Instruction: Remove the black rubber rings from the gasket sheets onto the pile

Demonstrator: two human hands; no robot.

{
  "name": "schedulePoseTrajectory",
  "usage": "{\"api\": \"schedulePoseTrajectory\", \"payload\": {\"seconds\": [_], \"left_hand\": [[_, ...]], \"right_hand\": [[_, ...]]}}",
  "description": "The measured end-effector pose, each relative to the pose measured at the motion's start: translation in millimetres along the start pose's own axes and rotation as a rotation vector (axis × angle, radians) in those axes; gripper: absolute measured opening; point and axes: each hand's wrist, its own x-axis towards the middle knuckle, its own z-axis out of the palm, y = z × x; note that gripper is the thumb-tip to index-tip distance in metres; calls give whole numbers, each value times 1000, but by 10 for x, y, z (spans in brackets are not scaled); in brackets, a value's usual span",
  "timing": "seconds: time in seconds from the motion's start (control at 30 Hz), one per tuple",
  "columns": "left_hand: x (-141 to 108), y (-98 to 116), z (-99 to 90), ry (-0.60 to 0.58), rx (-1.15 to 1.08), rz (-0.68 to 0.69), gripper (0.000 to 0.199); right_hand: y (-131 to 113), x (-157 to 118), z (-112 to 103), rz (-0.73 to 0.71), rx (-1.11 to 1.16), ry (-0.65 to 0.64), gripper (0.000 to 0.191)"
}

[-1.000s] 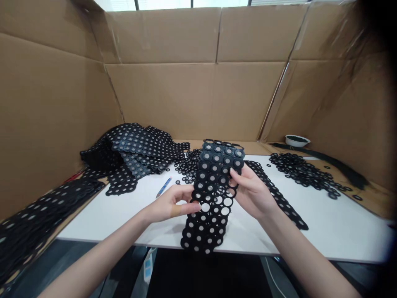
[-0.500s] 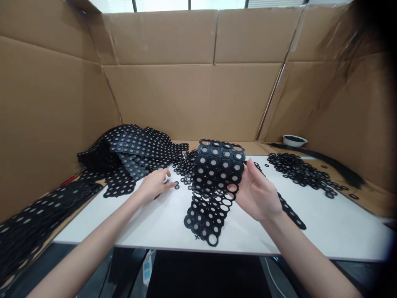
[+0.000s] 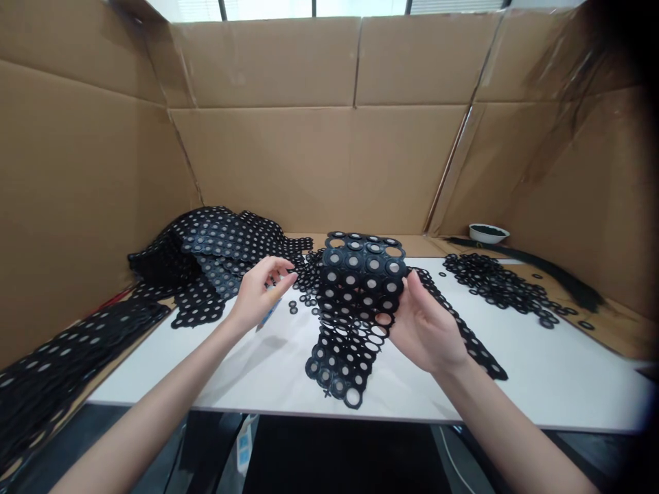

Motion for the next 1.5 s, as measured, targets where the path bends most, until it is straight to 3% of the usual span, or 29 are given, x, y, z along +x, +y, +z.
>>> {"api": "schedulePoseTrajectory", "payload": {"seconds": [0.13, 0.27, 0.57, 0.8, 0.87, 0.97, 1.13, 1.33, 1.5], "left_hand": [[-70, 404, -29, 191, -53, 302, 17], [-126, 715, -45, 282, -3, 566, 25], [-201, 947, -77, 476, 8, 662, 22], [-170, 1112, 103, 219, 234, 825, 35], [-132, 1103, 143, 198, 230, 823, 33], [-96, 1093, 150, 212, 160, 787, 24], [-100, 1109, 111, 197, 65, 740, 16], [-142, 1132, 85, 6, -95, 555, 14], [-182, 1186, 50, -101, -154, 419, 17]], "right_hand": [[25, -36, -2, 13, -10, -32, 33], [23, -64, 23, 14, 17, -52, 36], [-31, -150, 137, 54, 29, -18, 35], [-44, -177, 198, 92, -32, -97, 47], [-43, -187, 193, 100, -35, -140, 48], [-37, -211, 151, 84, -146, -188, 34], [-78, -243, 133, -20, -690, -175, 22], [-135, -226, 259, -300, -1024, -122, 22], [-110, -222, 280, -394, -1147, -101, 36]]}}
